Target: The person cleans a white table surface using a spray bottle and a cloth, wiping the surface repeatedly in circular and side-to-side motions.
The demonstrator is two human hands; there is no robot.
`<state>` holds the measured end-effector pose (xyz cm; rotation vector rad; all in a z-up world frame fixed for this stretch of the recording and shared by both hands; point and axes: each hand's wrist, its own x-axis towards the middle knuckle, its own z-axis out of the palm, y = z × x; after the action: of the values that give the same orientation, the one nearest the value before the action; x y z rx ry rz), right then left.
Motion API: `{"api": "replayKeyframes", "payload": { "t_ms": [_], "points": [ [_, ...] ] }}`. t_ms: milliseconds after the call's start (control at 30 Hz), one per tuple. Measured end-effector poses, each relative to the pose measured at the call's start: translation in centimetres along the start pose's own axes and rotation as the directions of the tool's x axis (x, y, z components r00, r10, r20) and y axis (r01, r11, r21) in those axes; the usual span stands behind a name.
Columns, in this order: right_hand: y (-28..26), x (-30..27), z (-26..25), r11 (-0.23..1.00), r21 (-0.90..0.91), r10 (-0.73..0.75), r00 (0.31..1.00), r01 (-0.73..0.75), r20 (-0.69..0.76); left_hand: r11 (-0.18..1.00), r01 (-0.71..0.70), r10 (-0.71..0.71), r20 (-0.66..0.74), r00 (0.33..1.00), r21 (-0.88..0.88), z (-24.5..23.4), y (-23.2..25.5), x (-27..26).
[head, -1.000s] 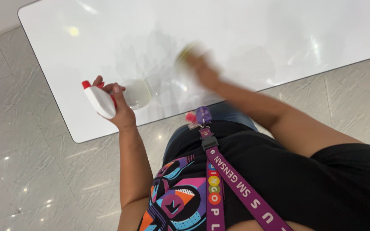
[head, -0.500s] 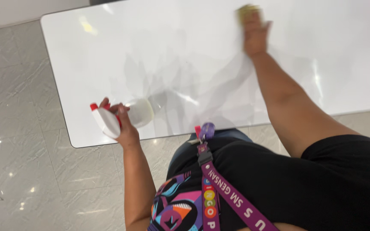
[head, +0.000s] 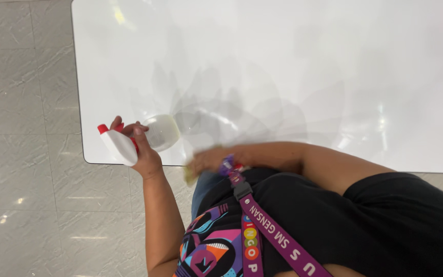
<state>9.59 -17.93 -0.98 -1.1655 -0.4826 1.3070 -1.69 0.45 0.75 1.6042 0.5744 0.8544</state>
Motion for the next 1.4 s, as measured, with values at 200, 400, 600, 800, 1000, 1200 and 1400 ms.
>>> {"api": "replayKeyframes", "payload": {
  "t_ms": [200,400,600,800,1000,1200,1400],
  "points": [
    [3.4,4.2,-15.1,0.845,-0.509,-0.318,0.919,0.163,-0.233,1.000,-0.011,0.011,0.033,0.999,-0.020,-0.3,-0.4,3.6],
    [5.5,0.0,-40.5,0.628,-0.776,-0.775,0.050,-0.056,-0.631,0.999,0.046,-0.047,0.078,0.996,0.007,-2.7,-0.1,7.0],
    [6.9,13.6,-33.9,0.299,-0.723,-0.686,0.386,-0.623,-0.617,1.000,-0.021,0.020,0.100,0.995,0.015,-8.1,-1.9,10.8],
    [10.0,26.8,-6.9,0.155,-0.987,-0.565,0.816,-0.042,-0.124,0.997,-0.011,0.006,0.066,0.998,0.077,-13.3,-1.8,13.6],
    [7.1,22.5,6.6,0.446,-0.833,-0.154,0.945,0.328,0.290,0.998,-0.042,0.035,0.114,0.993,0.052,-15.2,-2.3,16.1],
    [8.8,11.0,-14.0,0.270,-0.909,-0.532,0.738,-0.317,-0.415,0.999,-0.031,0.033,0.182,0.983,-0.012,-13.8,-3.2,18.0],
    [13.9,0.9,-22.8,0.368,-0.464,-0.588,0.185,-0.806,-0.788,0.993,-0.112,0.115,0.283,0.952,-0.026,-12.6,-3.7,17.7]
  ]
}}
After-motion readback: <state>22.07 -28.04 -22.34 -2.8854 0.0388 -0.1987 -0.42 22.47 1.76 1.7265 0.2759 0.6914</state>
